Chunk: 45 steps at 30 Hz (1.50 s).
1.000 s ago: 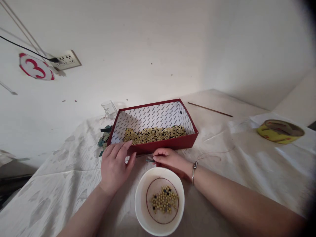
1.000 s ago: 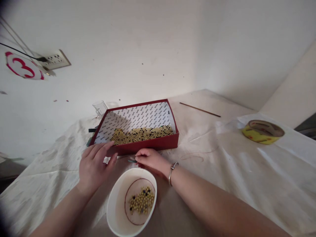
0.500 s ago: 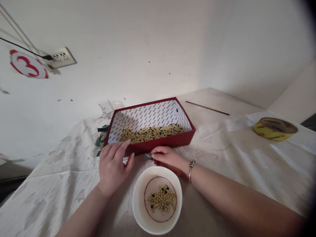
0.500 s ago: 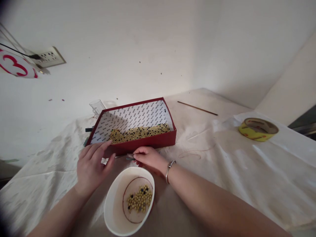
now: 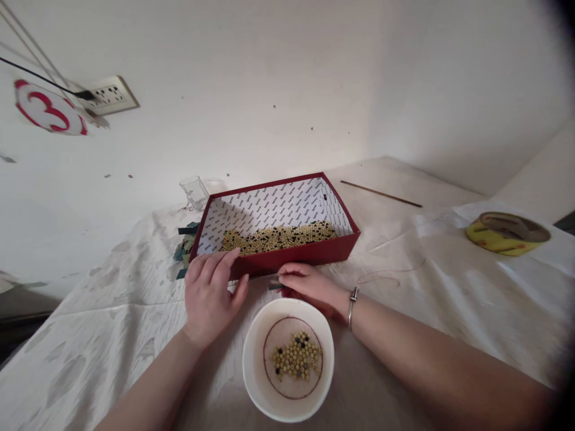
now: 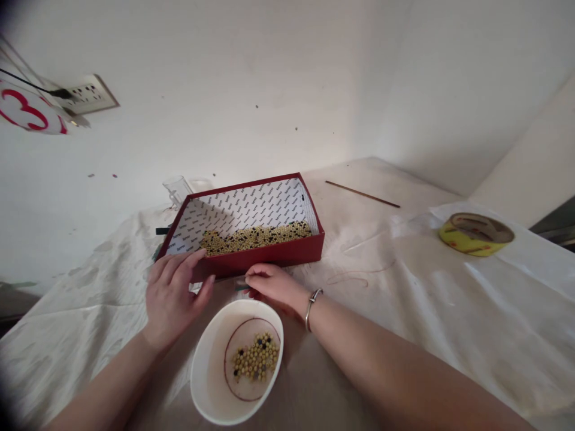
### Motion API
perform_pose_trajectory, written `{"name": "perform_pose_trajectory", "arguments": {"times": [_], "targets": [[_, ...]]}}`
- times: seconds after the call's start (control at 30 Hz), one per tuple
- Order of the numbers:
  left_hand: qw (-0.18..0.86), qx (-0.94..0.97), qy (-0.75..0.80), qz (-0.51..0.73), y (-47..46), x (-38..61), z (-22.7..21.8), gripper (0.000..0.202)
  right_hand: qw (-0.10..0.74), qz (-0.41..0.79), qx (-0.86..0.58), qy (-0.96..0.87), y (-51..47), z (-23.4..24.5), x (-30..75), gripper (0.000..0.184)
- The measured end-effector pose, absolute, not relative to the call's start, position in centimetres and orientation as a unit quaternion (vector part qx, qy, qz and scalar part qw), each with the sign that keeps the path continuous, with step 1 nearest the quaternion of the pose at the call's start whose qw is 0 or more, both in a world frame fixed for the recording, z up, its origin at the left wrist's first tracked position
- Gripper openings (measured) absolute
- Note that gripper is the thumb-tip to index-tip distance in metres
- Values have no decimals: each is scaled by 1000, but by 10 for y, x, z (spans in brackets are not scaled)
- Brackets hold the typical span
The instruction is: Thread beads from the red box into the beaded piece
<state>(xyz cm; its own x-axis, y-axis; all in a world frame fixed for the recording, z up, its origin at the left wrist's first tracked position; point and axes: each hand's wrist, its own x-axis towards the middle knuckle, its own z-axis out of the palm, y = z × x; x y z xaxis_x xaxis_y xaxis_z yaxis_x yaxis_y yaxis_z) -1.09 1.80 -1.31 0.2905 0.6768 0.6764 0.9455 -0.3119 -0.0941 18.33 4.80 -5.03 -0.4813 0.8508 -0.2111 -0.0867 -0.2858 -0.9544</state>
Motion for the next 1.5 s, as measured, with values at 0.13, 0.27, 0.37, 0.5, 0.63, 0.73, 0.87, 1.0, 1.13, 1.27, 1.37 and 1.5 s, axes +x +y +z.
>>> {"name": "perform_pose_trajectory", "arguments": {"times": [0.13,0.27,0.37,0.5,0.63,0.73,0.87,1.0,1.13,1.27,1.37,1.5], "targets": [[211,-775,-531,-271,15,-14,-3,30,329,712,-378,-492,48,-51,184,7],[143,-748,-591,-267,22,-15,24,24,325,718,-374,-489,49,-52,184,8],[149,-714,-648,-218,48,-14,51,29,321,717,-372,-494,51,-53,184,8],[65,-761,-645,13,103,-9,67,35,317,713,-370,-504,51,-54,184,8],[-29,-785,-597,163,140,-3,50,31,316,709,-381,-502,51,-53,184,7],[-37,-780,-586,218,145,-1,34,33,315,701,-387,-510,51,-52,184,5],[-43,-777,-576,251,139,1,28,23,312,682,-391,-534,51,-51,184,7],[-43,-770,-579,266,136,4,31,24,315,678,-386,-540,50,-50,184,8],[-26,-757,-593,273,135,7,34,29,316,682,-385,-536,50,-50,185,7],[-31,-746,-603,282,130,8,36,26,317,688,-381,-530,50,-51,185,6],[-41,-744,-604,283,128,9,36,23,318,687,-382,-530,50,-52,185,6],[-22,-753,-605,256,133,7,36,20,315,685,-385,-531,51,-49,185,7]]}}
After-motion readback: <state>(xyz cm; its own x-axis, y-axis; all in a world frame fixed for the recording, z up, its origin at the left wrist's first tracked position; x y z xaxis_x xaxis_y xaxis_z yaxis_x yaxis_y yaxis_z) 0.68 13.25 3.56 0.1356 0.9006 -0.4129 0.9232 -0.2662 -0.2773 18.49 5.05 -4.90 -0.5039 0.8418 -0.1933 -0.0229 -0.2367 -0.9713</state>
